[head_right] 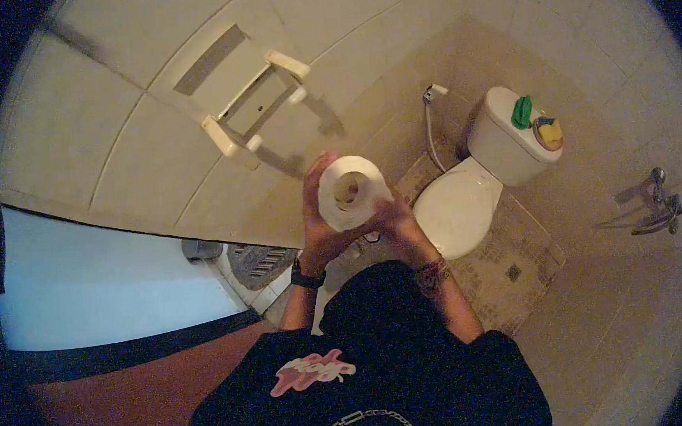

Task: The person cleans a bathroom sink and toilet using a sponge and a small bowl. They scrub the sink basin and faucet, then wipe the toilet tank and lid. Finally, they remove a roll of toilet paper from the holder, unroll a section, and place the roll back on the holder.

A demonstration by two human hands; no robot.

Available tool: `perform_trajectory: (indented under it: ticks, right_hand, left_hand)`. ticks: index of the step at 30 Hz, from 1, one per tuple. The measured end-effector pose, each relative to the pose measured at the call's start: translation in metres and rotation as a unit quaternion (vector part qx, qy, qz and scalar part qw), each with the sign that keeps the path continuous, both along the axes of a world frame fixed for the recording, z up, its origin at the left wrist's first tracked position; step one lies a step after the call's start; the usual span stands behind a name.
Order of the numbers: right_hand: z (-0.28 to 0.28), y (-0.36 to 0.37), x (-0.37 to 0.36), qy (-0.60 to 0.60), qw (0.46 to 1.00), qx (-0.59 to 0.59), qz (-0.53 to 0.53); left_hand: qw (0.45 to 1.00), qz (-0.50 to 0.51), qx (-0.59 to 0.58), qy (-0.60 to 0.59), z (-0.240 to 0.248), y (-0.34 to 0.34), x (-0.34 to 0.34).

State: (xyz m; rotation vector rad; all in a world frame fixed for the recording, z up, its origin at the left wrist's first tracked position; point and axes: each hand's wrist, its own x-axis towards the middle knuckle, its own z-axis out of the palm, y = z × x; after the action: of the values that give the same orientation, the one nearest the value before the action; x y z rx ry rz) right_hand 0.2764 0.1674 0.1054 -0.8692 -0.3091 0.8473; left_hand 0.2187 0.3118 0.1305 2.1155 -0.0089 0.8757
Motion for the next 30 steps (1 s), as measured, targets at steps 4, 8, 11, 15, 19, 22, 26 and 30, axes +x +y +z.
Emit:
perform_trajectory:
  ticks: [4, 8, 11, 15, 19, 22, 26, 30]
  right_hand:
    - [0.003, -0.010, 0.006, 0.145, 0.989, -0.019, -0.017]
    - [0.004, -0.014, 0.004, 0.033, 0.988, -0.034, -0.146]
    - [0.005, -0.007, -0.004, -0.014, 0.979, -0.040, -0.200]
    - [0.011, -0.007, -0.021, -0.025, 0.986, -0.030, -0.160]
    - [0.019, -0.021, -0.005, -0.238, 0.953, 0.002, -0.187]
    - [0.036, -0.025, 0.006, -0.317, 0.905, -0.047, -0.281]
    - [0.050, -0.009, 0.010, -0.351, 0.879, -0.031, -0.320]
    - [0.041, -0.002, 0.003, -0.296, 0.883, 0.011, -0.363]
  left_hand:
    - [0.999, -0.038, -0.039, -0.005, 0.008, -0.015, 0.000]
    - [0.983, -0.003, -0.156, -0.093, 0.006, -0.023, 0.010]
    - [0.955, 0.064, -0.232, -0.175, 0.009, -0.022, 0.023]
    - [0.979, -0.028, -0.195, -0.052, 0.007, -0.044, 0.039]
    - [0.936, -0.129, -0.325, -0.044, 0.026, -0.027, 0.035]
    - [0.879, -0.246, -0.408, -0.026, 0.019, -0.017, 0.028]
    - [0.868, -0.222, -0.442, 0.043, 0.023, -0.047, 0.029]
    - [0.931, -0.052, -0.358, -0.050, 0.024, -0.048, 0.054]
